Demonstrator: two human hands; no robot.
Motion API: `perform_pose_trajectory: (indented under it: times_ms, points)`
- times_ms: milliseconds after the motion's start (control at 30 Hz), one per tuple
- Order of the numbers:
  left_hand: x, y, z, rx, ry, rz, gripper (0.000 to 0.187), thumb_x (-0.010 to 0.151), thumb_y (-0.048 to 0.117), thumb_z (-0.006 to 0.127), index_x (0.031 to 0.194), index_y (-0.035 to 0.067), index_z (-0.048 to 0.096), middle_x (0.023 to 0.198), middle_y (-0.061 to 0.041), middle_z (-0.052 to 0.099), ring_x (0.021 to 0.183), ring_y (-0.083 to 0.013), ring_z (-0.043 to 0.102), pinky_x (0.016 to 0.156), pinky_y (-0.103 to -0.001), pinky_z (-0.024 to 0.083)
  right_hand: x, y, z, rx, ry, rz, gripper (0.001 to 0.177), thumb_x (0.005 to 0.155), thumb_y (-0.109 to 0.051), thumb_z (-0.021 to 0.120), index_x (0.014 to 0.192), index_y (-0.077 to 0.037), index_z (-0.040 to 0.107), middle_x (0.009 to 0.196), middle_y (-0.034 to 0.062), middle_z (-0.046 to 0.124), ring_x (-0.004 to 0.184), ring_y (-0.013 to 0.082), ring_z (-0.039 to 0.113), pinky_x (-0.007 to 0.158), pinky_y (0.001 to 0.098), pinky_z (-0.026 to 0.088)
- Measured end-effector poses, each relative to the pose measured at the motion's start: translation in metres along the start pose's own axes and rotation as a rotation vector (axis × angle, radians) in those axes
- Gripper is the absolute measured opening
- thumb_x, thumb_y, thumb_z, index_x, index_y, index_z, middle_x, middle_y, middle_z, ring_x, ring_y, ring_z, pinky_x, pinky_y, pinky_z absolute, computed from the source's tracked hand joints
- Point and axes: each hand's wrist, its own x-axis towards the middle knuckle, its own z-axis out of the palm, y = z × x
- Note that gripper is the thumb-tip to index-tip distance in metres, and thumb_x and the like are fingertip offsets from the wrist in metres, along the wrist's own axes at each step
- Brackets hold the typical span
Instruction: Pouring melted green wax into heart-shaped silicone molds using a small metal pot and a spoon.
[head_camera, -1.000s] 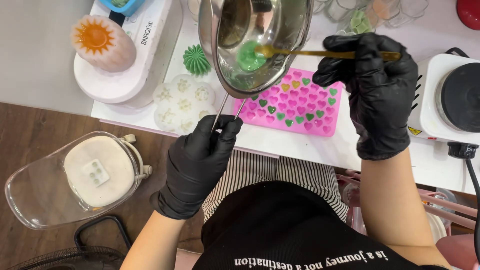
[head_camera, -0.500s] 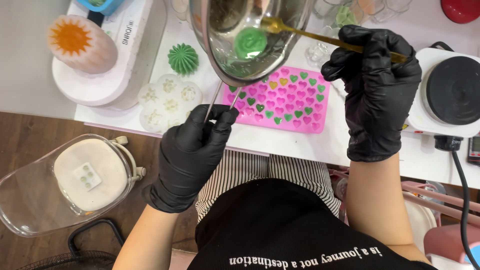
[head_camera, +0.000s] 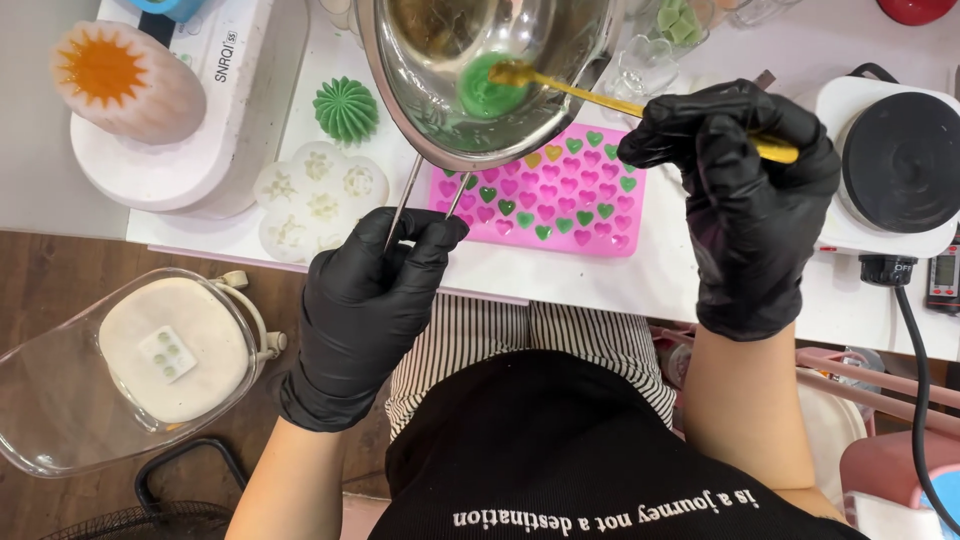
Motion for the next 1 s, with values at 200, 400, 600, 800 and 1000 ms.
perform_pose_trajectory:
  times_ms: [200,400,600,800,1000]
  points:
    - [-0.001,-0.003,-0.002,-0.021,0.058,0.079,0.013,0.101,0.01,0.073,0.112,0.004,0.07,0.095,-0.005,0.079,0.076,-0.0075,0.075,0.066,-0.022,0.056,0.0,0.006,-0.019,0.088,0.136,0.129,0.02,0.117,-0.011,0.066,0.128,0.006,0.066,0.121,0.0203,0.072,0.101,0.029,0.073,0.093,0.0437,0.06]
    - [0.0,0.004,0.0,-0.051,0.055,-0.025,0.012,0.1,0.01,0.073,0.11,0.004,0.073,0.088,-0.004,0.08,0.068,-0.0049,0.069,0.059,-0.022,0.052,-0.001,0.007,-0.025,0.231,0.203,0.194,0.019,0.119,-0.011,0.063,0.129,0.005,0.066,0.121,0.0168,0.072,0.099,0.0237,0.067,0.089,0.041,0.056]
    - [0.0,0.001,-0.004,0.006,0.079,0.017,0.008,0.1,0.009,0.073,0.106,0.003,0.072,0.088,-0.002,0.08,0.063,-0.0036,0.066,0.056,-0.023,0.05,0.002,-0.005,-0.033,0.277,0.22,0.15,0.017,0.123,-0.012,0.062,0.122,0.005,0.063,0.118,0.0165,0.067,0.097,0.0248,0.064,0.083,0.0393,0.051]
    - [-0.007,-0.01,-0.009,-0.058,0.061,0.107,0.006,0.105,0.004,0.071,0.11,0.002,0.068,0.105,-0.006,0.08,0.079,-0.0046,0.072,0.066,-0.023,0.055,0.011,-0.023,-0.02,0.008,0.171,0.12,0.024,0.12,-0.015,0.062,0.13,0.006,0.064,0.113,0.0174,0.069,0.093,0.0282,0.067,0.086,0.042,0.056]
    - [-0.007,-0.015,-0.013,-0.09,0.082,0.113,0.012,0.104,0.003,0.071,0.114,0.001,0.067,0.105,-0.006,0.079,0.084,-0.0057,0.073,0.071,-0.022,0.056,0.022,-0.024,-0.017,0.044,0.189,0.14,0.031,0.119,-0.018,0.061,0.134,0.008,0.064,0.115,0.019,0.072,0.091,0.028,0.068,0.084,0.0374,0.057]
